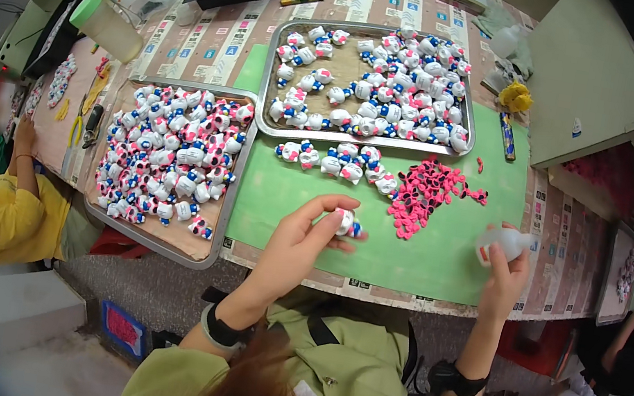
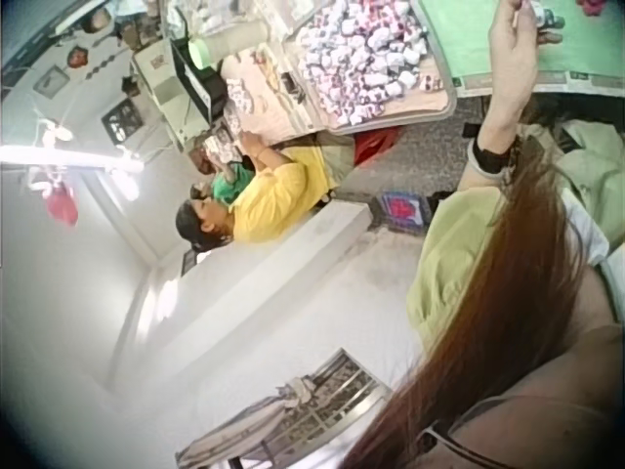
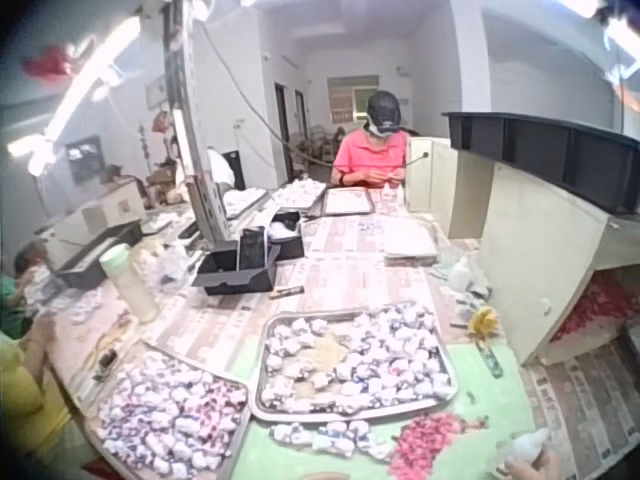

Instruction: The recorder applies glue to small white toy heads and attaches pink bow/ear components in a factory setting.

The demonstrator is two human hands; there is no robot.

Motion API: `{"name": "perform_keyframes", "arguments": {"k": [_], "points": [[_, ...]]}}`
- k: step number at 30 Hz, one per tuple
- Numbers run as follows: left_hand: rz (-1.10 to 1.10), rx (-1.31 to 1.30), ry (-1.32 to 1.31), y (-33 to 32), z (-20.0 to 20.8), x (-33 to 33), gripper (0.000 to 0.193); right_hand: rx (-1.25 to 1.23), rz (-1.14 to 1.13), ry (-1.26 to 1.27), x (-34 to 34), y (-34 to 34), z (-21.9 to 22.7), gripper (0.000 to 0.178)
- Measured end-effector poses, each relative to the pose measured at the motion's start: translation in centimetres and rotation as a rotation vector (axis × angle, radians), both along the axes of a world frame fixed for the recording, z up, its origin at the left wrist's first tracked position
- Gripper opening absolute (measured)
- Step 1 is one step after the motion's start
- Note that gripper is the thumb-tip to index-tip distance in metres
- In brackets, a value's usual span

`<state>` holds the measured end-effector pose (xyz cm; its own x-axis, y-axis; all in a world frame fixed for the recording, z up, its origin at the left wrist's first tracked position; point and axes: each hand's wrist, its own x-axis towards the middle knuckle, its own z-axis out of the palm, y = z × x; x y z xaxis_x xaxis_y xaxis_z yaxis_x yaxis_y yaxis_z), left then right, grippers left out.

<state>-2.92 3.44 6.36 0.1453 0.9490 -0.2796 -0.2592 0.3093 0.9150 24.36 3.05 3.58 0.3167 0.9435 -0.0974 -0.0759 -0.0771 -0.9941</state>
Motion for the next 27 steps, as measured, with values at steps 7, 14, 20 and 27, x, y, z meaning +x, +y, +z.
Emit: {"name": "perform_keyframes", "arguments": {"k": [7,14,20,27], "points": [[-0.046,-0.224,-0.431,-1.5,-1.2,1.6,0.028,-0.101,0.263,0.272,-5.5,-3.0,4.0,0.042],[-0.055,-0.121,-0.342,-2.3,-1.1,2.0,0.038,0.164,0.225,0.071,-6.6,-3.7,4.4,0.039],[-0.079,-0.139,-0.335,-2.5,-0.8,2.1,0.036,0.329,0.143,-0.057,-7.0,-4.0,4.3,0.045],[-0.076,-0.143,-0.332,-2.6,-0.6,2.4,0.038,0.385,0.180,-0.206,-6.9,-4.6,4.2,0.046]]}}
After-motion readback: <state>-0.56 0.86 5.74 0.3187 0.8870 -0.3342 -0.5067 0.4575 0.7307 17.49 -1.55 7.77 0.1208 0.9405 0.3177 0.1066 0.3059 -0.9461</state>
